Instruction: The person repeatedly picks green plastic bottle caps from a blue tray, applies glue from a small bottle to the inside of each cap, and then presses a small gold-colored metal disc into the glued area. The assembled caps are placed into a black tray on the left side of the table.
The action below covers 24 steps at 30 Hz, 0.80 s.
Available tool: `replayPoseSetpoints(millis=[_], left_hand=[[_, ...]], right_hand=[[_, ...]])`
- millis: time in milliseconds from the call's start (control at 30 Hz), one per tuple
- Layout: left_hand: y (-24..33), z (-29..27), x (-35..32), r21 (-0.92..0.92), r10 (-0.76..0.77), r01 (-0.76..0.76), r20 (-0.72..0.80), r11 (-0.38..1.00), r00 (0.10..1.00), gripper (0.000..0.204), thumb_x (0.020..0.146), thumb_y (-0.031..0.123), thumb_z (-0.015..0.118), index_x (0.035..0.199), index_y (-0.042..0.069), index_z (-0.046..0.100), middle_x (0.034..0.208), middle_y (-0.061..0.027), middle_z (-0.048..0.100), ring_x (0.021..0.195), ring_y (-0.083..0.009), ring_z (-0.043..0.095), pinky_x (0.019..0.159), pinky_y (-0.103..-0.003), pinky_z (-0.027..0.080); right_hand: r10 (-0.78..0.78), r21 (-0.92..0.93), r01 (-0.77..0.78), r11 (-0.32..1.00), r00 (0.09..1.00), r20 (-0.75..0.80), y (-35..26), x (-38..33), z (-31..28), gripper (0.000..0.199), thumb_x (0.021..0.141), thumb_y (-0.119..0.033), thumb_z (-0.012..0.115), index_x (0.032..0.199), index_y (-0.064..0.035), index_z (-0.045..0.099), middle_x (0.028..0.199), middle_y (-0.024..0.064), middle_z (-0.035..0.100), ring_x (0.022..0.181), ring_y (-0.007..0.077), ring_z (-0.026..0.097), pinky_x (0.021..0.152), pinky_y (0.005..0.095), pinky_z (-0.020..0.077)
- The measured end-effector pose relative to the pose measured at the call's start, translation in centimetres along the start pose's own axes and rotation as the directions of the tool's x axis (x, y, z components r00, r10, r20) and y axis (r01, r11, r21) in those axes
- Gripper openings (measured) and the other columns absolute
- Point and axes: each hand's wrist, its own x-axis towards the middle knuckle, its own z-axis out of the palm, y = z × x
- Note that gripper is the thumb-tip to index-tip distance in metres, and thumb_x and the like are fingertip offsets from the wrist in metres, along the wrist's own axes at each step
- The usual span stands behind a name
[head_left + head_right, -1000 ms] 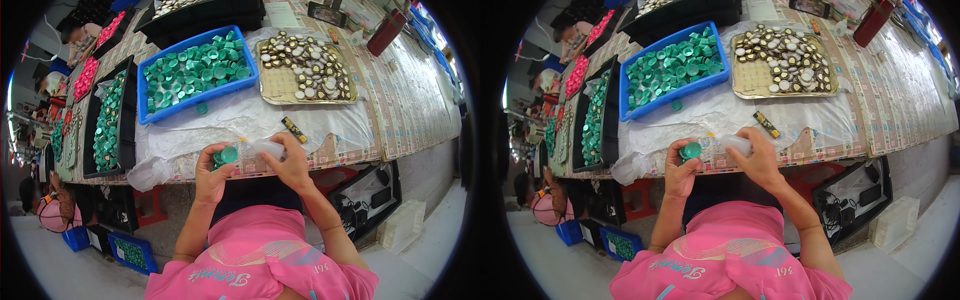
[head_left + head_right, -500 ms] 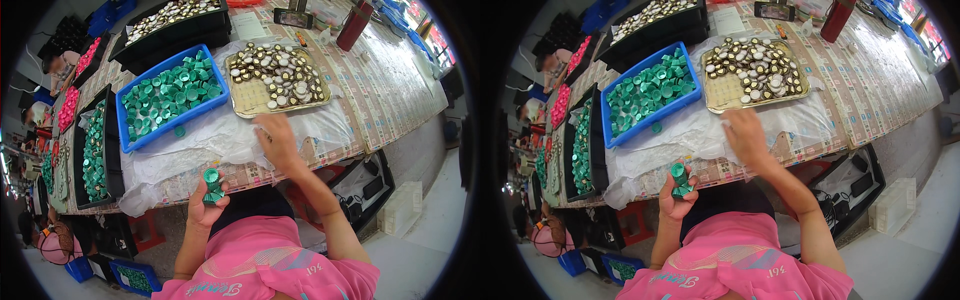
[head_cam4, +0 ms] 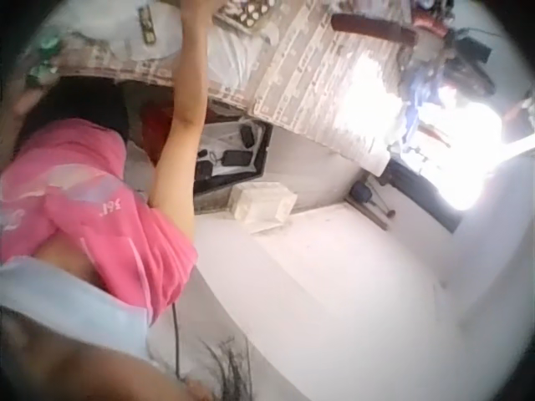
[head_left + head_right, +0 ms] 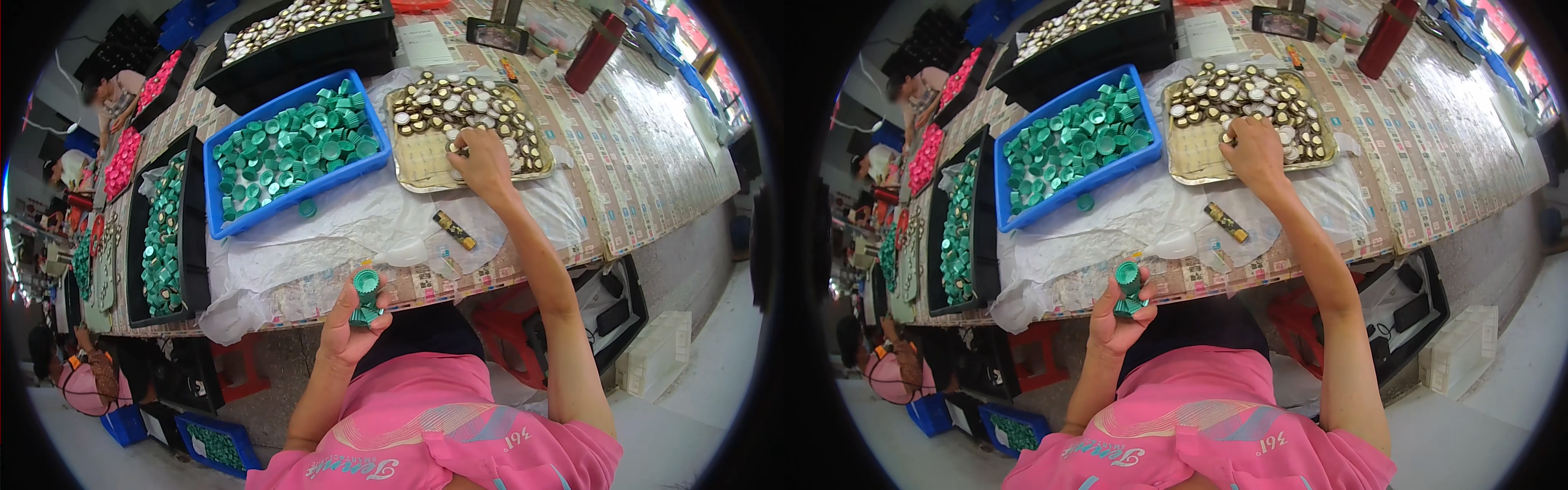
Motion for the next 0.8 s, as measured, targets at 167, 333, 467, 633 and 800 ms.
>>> replayPoseSetpoints(millis=[167, 333, 467, 633, 800], left_hand=[[-0.2, -0.1, 0.2, 0.001, -0.014, 0.014, 0.02, 1.0, 1.0, 0.038, 0.093, 0.033, 0.059, 0.126, 0.015, 0.052, 0.111, -0.0071, 0.058, 0.089, -0.0174, 0.051, 0.062, -0.027, 0.044], [-0.3, 0.4, -0.1, 0.111, -0.005, 0.01, -0.04, 0.994, 0.999, 0.041, 0.094, 0.036, 0.057, 0.128, 0.015, 0.05, 0.109, -0.0048, 0.058, 0.089, -0.0155, 0.054, 0.061, -0.027, 0.045], [-0.3, 0.5, 0.0, 0.169, -0.004, 0.002, 0.015, 0.986, 1.0, 0.042, 0.094, 0.034, 0.057, 0.13, 0.014, 0.048, 0.11, -0.0052, 0.057, 0.088, -0.0154, 0.056, 0.059, -0.026, 0.045], [-0.6, 0.3, 0.1, 0.24, 0.002, -0.012, 0.044, 0.971, 0.999, 0.044, 0.092, 0.032, 0.061, 0.13, 0.014, 0.048, 0.11, -0.0051, 0.057, 0.09, -0.0143, 0.057, 0.06, -0.026, 0.046], [-0.5, 0.5, 0.0, 0.299, -0.007, 0.001, 0.017, 0.954, 1.0, 0.043, 0.09, 0.029, 0.065, 0.127, 0.012, 0.051, 0.107, -0.0029, 0.058, 0.09, -0.0118, 0.057, 0.062, -0.026, 0.047]], right_hand=[[-0.116, 0.548, 0.001, 0.836, 0.978, 0.175, -6.6, -5.9, -3.3, 0.022, 0.072, -0.01, 0.074, 0.091, -0.0076, 0.064, 0.09, 0.0067, 0.063, 0.09, 0.026, 0.056, 0.079, 0.035, 0.0456], [-0.32, 0.706, 0.108, 0.7, 0.931, 0.175, -11.2, -11.9, -4.6, 0.027, 0.071, -0.011, 0.077, 0.095, -0.0081, 0.065, 0.094, 0.005, 0.063, 0.091, 0.0249, 0.055, 0.079, 0.0347, 0.0459], [-0.315, 0.701, 0.128, 0.702, 0.938, 0.144, -11.8, -13.1, -4.8, 0.029, 0.07, -0.01, 0.078, 0.096, -0.0071, 0.066, 0.096, 0.0053, 0.062, 0.091, 0.0248, 0.055, 0.079, 0.0347, 0.046], [-0.291, 0.684, 0.142, 0.715, 0.951, 0.107, -12.0, -13.3, -4.5, 0.027, 0.069, -0.009, 0.078, 0.094, -0.0065, 0.067, 0.093, 0.0055, 0.062, 0.089, 0.0238, 0.055, 0.077, 0.0342, 0.0458], [-0.29, 0.682, 0.145, 0.717, 0.952, 0.102, -11.8, -13.6, -4.4, 0.028, 0.069, -0.008, 0.079, 0.094, -0.006, 0.067, 0.092, 0.0061, 0.062, 0.087, 0.0239, 0.055, 0.075, 0.034, 0.0455]])
